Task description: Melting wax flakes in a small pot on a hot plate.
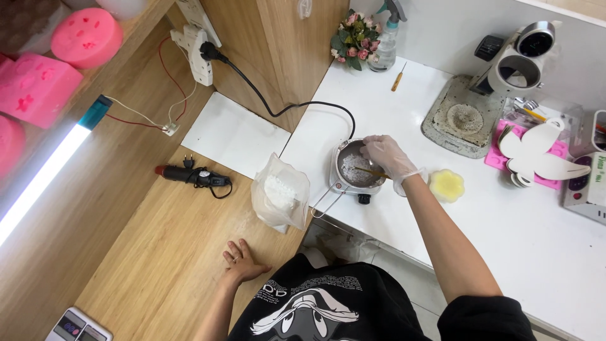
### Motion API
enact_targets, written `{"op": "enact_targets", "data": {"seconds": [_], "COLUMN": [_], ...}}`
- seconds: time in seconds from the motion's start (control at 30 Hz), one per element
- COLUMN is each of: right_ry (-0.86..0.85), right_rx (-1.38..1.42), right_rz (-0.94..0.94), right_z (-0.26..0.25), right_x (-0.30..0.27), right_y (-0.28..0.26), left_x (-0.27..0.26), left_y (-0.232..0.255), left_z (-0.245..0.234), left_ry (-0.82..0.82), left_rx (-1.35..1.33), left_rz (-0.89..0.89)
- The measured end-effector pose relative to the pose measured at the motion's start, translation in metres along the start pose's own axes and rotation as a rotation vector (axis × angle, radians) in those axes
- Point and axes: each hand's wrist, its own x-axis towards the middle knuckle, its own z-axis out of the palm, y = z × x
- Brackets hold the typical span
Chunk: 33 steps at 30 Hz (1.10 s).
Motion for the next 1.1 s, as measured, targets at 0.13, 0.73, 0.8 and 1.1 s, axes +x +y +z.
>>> {"op": "enact_targets", "data": {"seconds": [0.13, 0.73, 0.8, 1.1], "right_ry": [0.095, -0.134, -0.119, -0.154], "right_rx": [0.061, -1.002, -0.96, -0.958], "right_rz": [0.022, -0.282, -0.317, -0.278], "right_z": [0.005, -0.005, -0.004, -0.004], "right_x": [0.005, -0.057, -0.054, -0.046], "right_y": [-0.001, -0.002, 0.004, 0.004], "left_x": [0.006, 0.008, 0.011, 0.012], "left_y": [-0.001, 0.0, -0.001, -0.001], "left_z": [0.004, 0.007, 0.009, 0.01], "left_ry": [0.014, 0.03, 0.026, 0.032], "left_rx": [-0.018, -0.006, -0.012, -0.01], "left_rz": [0.026, 0.023, 0.022, 0.032]}}
